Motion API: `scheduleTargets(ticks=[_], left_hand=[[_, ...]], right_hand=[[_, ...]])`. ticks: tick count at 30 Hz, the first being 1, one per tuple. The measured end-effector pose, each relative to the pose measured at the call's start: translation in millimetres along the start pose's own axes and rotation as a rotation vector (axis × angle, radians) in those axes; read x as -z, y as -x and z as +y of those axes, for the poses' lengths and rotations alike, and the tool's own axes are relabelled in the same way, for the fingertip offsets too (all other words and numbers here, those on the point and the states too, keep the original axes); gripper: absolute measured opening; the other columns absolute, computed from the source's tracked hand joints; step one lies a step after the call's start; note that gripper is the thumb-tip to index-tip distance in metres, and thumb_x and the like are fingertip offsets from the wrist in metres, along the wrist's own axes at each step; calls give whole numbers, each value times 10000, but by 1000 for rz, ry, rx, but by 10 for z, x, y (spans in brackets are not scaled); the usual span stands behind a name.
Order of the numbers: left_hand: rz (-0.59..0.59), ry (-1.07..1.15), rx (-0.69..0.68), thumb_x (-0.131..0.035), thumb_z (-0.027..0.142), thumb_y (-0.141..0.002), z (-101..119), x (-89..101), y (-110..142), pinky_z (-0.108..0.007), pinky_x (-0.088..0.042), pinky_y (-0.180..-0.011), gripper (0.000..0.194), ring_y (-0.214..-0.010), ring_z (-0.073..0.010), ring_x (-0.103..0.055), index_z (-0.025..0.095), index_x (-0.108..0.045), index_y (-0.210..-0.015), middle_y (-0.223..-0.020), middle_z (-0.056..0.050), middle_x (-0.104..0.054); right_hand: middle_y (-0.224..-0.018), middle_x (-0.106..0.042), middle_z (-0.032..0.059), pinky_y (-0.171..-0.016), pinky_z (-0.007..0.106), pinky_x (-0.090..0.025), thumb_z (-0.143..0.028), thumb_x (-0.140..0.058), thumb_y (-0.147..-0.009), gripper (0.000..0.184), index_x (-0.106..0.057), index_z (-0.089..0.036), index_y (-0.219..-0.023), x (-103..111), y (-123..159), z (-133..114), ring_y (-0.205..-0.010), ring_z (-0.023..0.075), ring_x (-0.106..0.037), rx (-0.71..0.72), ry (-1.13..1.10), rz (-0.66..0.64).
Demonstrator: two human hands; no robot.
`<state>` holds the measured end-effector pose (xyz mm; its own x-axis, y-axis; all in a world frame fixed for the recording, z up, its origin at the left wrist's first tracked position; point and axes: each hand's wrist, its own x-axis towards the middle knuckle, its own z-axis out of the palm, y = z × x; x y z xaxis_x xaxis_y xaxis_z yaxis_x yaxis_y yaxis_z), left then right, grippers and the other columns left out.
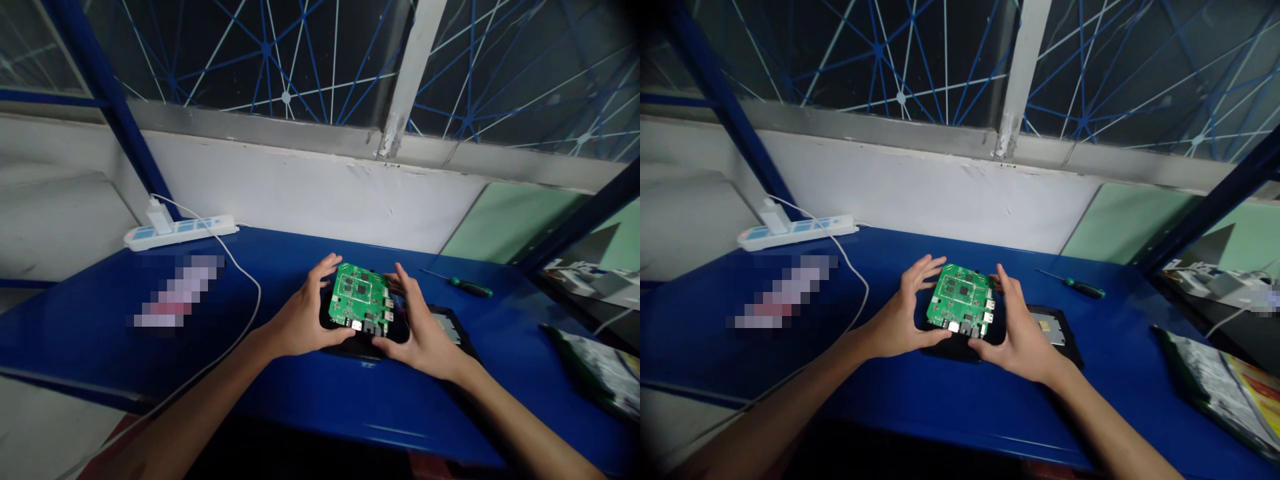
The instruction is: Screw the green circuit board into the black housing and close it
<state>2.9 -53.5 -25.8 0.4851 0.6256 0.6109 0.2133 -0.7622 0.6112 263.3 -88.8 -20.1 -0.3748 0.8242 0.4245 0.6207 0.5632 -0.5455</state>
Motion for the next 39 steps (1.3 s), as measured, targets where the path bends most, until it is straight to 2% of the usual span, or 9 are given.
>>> scheduleTargets(ticks=[8, 16, 25, 30, 39], left_hand=[[-67, -145, 8, -842, 250, -693, -16, 7, 47, -674, -420, -1103, 1204, -1410, -461, -367, 287, -8, -1559, -1612, -191, -206], [-63, -216, -62, -836, 272, -680, -5, 17, 40, -678, -399, -1107, 1137, -1401, -461, -369, 234, -94, -1540, -1538, -220, -296], [15, -166, -170, -799, 270, -687, -15, -8, 17, -616, -428, -1086, 942, -1377, -422, -397, 214, -203, -1415, -1466, -231, -330], [20, -91, -127, -807, 247, -619, 3, -28, 26, -628, -428, -1056, 905, -1360, -427, -402, 232, -223, -1310, -1446, -237, -334], [-12, -14, -70, -826, 282, -607, 21, -41, 50, -641, -402, -1060, 879, -1361, -429, -392, 256, -237, -1258, -1466, -221, -326]], right_hand=[[-1486, -357, 204, -1104, 661, -408, -425, -758, -754, 1200, 83, -261, -1595, 13, -11, -2, -1367, 426, -429, 21, 54, -34], [-1589, -315, 166, -1120, 664, -403, -417, -745, -771, 1165, 65, -281, -1597, 53, -3, -22, -1406, 426, -408, 34, 57, -45], [-1648, -238, 128, -1177, 607, -357, -381, -740, -800, 1115, 33, -297, -1599, 64, 48, 0, -1469, 377, -344, 19, -11, -75], [-1644, -273, 93, -1167, 591, -379, -287, -623, -875, 930, -39, -326, -1598, 105, 37, 1, -1448, 339, -396, 15, 16, -39], [-1612, -356, 96, -1182, 570, -365, -289, -631, -866, 893, -111, -306, -1591, 123, 20, -2, -1448, 315, -407, 67, 99, -93]])
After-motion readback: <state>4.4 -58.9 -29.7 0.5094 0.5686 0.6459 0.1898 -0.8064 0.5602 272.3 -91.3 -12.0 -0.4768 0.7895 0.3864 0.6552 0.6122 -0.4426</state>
